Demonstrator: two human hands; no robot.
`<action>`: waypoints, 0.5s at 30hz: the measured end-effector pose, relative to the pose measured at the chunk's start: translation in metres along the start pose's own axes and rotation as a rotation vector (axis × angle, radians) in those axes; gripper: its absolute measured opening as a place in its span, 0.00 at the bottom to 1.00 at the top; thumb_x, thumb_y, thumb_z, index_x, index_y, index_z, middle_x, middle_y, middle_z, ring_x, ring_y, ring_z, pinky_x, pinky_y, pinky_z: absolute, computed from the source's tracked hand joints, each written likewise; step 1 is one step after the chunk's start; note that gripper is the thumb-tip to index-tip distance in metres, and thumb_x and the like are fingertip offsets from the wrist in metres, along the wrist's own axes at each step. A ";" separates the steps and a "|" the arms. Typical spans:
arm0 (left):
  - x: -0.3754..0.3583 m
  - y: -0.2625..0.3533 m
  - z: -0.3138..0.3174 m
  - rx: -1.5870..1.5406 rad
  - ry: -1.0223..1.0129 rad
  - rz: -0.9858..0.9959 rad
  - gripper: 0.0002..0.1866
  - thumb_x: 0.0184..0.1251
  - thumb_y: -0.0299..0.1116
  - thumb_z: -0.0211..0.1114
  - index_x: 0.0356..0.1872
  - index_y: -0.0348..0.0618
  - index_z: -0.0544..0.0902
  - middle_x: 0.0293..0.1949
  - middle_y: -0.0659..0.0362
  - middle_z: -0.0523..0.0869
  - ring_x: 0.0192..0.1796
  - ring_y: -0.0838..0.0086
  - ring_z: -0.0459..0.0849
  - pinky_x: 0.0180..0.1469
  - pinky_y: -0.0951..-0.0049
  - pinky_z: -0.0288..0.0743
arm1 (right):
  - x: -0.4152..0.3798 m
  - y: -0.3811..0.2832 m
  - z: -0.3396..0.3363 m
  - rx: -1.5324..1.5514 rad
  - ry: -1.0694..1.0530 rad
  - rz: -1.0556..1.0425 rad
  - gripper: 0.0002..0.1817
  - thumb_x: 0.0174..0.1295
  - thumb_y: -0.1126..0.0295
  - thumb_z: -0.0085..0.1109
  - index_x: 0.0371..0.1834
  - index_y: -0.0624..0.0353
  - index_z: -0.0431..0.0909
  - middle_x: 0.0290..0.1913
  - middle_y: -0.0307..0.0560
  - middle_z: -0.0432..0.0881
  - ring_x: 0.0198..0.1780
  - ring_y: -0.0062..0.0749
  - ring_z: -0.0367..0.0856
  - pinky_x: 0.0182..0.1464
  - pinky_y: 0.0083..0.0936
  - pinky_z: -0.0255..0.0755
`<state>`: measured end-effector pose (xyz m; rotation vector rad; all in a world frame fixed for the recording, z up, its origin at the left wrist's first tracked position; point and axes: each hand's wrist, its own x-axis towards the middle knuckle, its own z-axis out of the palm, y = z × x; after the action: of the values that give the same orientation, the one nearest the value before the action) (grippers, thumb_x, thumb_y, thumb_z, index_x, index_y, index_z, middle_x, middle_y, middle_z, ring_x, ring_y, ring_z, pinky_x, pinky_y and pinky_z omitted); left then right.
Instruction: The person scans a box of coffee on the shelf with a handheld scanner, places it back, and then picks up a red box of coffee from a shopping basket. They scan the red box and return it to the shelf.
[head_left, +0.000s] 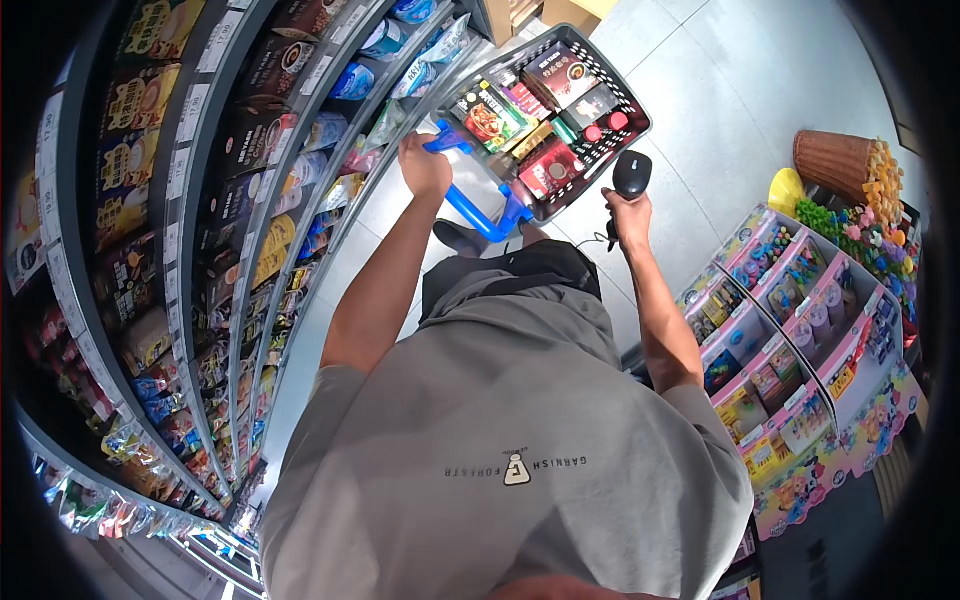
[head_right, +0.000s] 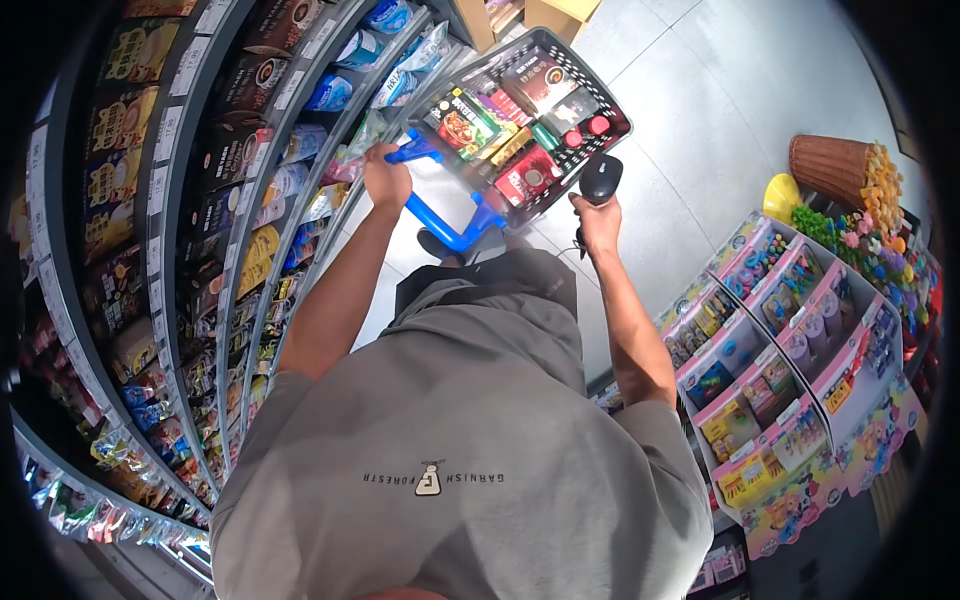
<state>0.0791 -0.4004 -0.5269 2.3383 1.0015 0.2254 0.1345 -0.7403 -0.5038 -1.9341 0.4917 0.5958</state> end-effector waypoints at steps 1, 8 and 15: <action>-0.001 -0.002 -0.001 0.020 0.016 0.000 0.12 0.49 0.18 0.56 0.35 0.39 0.82 0.49 0.48 0.81 0.59 0.53 0.75 0.62 0.60 0.68 | 0.007 0.004 0.003 -0.002 -0.006 0.008 0.15 0.50 0.69 0.71 0.35 0.64 0.77 0.24 0.42 0.80 0.24 0.23 0.77 0.28 0.23 0.70; -0.006 0.006 -0.008 0.157 0.034 0.019 0.14 0.47 0.18 0.56 0.34 0.41 0.85 0.52 0.49 0.83 0.59 0.56 0.78 0.62 0.60 0.69 | 0.048 0.032 0.024 -0.012 -0.016 0.101 0.16 0.51 0.70 0.69 0.40 0.68 0.78 0.30 0.48 0.84 0.27 0.28 0.82 0.32 0.27 0.76; -0.006 0.019 -0.017 0.425 -0.113 0.171 0.12 0.55 0.25 0.60 0.40 0.47 0.85 0.62 0.59 0.76 0.69 0.62 0.67 0.68 0.48 0.57 | 0.051 0.057 0.039 0.067 -0.017 0.083 0.16 0.51 0.69 0.70 0.40 0.65 0.78 0.28 0.45 0.83 0.25 0.26 0.80 0.26 0.24 0.72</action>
<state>0.0802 -0.4080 -0.5017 2.7894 0.8578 -0.0630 0.1352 -0.7314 -0.5895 -1.8506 0.5764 0.6409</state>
